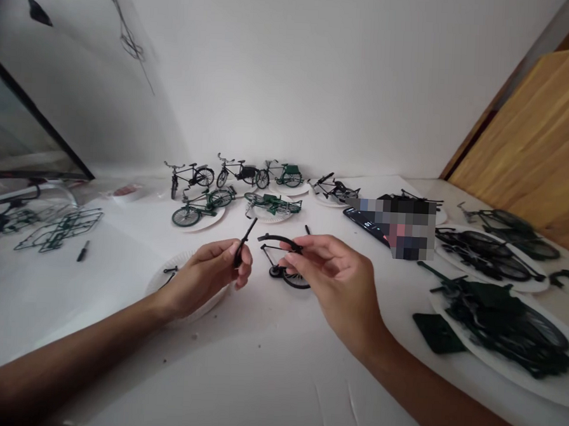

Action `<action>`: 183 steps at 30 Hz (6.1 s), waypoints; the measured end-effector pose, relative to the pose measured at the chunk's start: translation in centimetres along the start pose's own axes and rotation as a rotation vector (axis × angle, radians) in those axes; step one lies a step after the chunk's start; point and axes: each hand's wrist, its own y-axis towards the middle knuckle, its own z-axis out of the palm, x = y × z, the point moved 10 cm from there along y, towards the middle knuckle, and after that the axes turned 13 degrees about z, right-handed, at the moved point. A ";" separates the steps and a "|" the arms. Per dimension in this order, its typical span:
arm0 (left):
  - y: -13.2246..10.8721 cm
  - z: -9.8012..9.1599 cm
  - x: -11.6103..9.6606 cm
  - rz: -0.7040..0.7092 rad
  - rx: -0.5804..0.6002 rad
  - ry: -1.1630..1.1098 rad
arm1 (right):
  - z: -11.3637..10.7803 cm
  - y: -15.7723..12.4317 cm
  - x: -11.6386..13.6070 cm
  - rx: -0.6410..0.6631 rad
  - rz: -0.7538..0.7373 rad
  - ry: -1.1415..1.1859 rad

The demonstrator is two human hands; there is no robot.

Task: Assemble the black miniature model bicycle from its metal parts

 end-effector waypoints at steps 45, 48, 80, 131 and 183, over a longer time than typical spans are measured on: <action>-0.6 1.1 -1.2 0.068 0.121 0.223 | 3.4 -0.2 -2.3 0.343 0.111 -0.174; -0.8 1.8 -1.3 0.105 0.187 0.287 | 3.5 -0.1 -2.6 0.373 0.144 -0.158; -0.4 -0.3 -2.4 0.177 0.315 0.925 | -2.2 -0.3 2.8 -0.175 -0.316 -0.195; 0.4 -1.3 -6.5 0.559 0.104 1.164 | -2.0 0.9 2.3 -0.103 -0.354 -0.371; -1.5 1.1 -5.5 0.496 -0.027 0.688 | 3.6 -3.5 3.2 0.089 -0.614 -0.586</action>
